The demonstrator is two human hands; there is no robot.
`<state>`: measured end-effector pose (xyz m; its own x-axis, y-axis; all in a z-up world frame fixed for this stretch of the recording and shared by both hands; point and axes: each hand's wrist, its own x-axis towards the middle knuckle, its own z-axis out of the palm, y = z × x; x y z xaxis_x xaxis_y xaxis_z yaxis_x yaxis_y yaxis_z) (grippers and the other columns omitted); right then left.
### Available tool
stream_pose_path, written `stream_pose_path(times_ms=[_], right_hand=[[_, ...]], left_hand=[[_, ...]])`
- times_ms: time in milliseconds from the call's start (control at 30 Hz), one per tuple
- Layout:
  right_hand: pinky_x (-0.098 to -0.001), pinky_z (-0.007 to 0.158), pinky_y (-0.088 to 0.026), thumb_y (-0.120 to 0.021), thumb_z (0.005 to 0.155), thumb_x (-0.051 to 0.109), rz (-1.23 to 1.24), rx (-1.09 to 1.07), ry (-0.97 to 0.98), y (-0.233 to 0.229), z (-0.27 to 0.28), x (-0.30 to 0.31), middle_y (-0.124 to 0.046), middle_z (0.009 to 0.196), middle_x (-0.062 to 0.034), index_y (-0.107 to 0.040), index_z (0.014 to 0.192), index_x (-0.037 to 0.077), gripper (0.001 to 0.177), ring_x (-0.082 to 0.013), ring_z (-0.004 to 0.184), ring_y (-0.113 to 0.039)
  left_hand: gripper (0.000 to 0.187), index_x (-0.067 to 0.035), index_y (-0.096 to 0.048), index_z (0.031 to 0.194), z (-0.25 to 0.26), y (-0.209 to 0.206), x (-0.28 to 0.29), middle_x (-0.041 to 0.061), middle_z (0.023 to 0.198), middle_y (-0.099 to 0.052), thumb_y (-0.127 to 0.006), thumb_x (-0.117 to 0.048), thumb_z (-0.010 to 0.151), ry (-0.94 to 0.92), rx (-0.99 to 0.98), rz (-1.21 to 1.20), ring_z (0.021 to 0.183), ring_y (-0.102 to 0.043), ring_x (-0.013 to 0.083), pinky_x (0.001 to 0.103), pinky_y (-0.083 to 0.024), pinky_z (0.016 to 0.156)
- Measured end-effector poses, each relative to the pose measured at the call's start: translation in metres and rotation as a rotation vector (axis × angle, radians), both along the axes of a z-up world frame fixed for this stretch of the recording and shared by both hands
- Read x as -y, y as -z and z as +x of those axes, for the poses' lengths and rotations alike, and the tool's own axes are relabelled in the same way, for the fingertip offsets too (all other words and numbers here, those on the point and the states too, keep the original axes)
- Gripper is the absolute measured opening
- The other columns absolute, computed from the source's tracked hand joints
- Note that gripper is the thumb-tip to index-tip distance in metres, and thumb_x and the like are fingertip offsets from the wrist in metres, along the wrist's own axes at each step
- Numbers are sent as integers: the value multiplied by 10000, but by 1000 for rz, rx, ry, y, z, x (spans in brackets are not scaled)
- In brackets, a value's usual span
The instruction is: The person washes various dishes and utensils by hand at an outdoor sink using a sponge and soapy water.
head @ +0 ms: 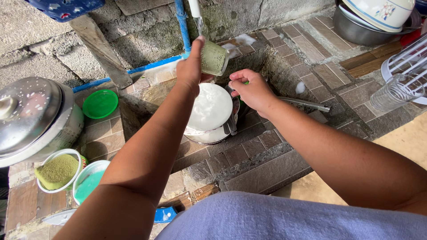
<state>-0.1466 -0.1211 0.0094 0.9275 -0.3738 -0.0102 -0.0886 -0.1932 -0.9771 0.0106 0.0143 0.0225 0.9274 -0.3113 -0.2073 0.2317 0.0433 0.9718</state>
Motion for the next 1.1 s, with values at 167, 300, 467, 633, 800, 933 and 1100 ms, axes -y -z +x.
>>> stream_pose_path(times_ms=[167,300,467,633,800,933,1100], right_hand=[[-281,775,-522,-664,934,132,1,3,19,3,0,-1,-666,1031,-45,-661,1196,34,280,-146,836,-708],[-284,766,-537,-663,927,136,17,31,-2,6,0,2,-670,1035,-47,-660,1182,26,277,-147,835,-715],[-298,714,-510,-651,943,174,7,-110,36,2,-6,-1,-714,1063,-36,-659,1170,56,255,-135,839,-700],[-287,726,-518,-646,946,177,14,-114,33,-3,-12,-2,-717,1073,-26,-661,1193,80,265,-119,843,-712],[-307,702,-504,-651,949,198,34,-156,34,-7,-12,-6,-708,1069,-17,-657,1189,88,263,-117,825,-694],[-293,700,-488,-645,953,214,54,-170,7,-3,-11,-10,-706,1068,-10,-654,1186,92,263,-113,822,-692],[-279,687,-502,-644,943,212,76,-155,-2,4,-9,-10,-720,1057,3,-660,1174,93,261,-98,814,-700]], left_hand=[[931,-45,-615,1343,-8,24,2,205,1116,-722,-447,-789,809,91,-615,-664,909,-756,324,365,-660,703],[905,-55,-600,1329,-8,28,4,186,1089,-731,-526,-761,767,156,-490,-548,905,-749,332,383,-630,748],[933,59,-611,1289,-16,10,10,187,1143,-729,-826,-643,714,-27,597,389,1070,-743,289,381,-568,956],[979,87,-533,1344,-28,-6,8,274,1274,-627,-907,-521,675,-183,839,425,1158,-644,369,406,-515,994],[1039,76,-520,1362,-26,-8,11,259,1286,-646,-881,-608,668,-201,624,449,1200,-652,353,398,-516,1013],[1071,63,-529,1363,-19,-4,13,248,1251,-667,-839,-682,660,-161,546,540,1163,-675,345,397,-523,992],[917,103,-726,1222,-4,2,13,228,1112,-772,-780,-640,688,3,-38,26,971,-803,361,405,-650,684]])
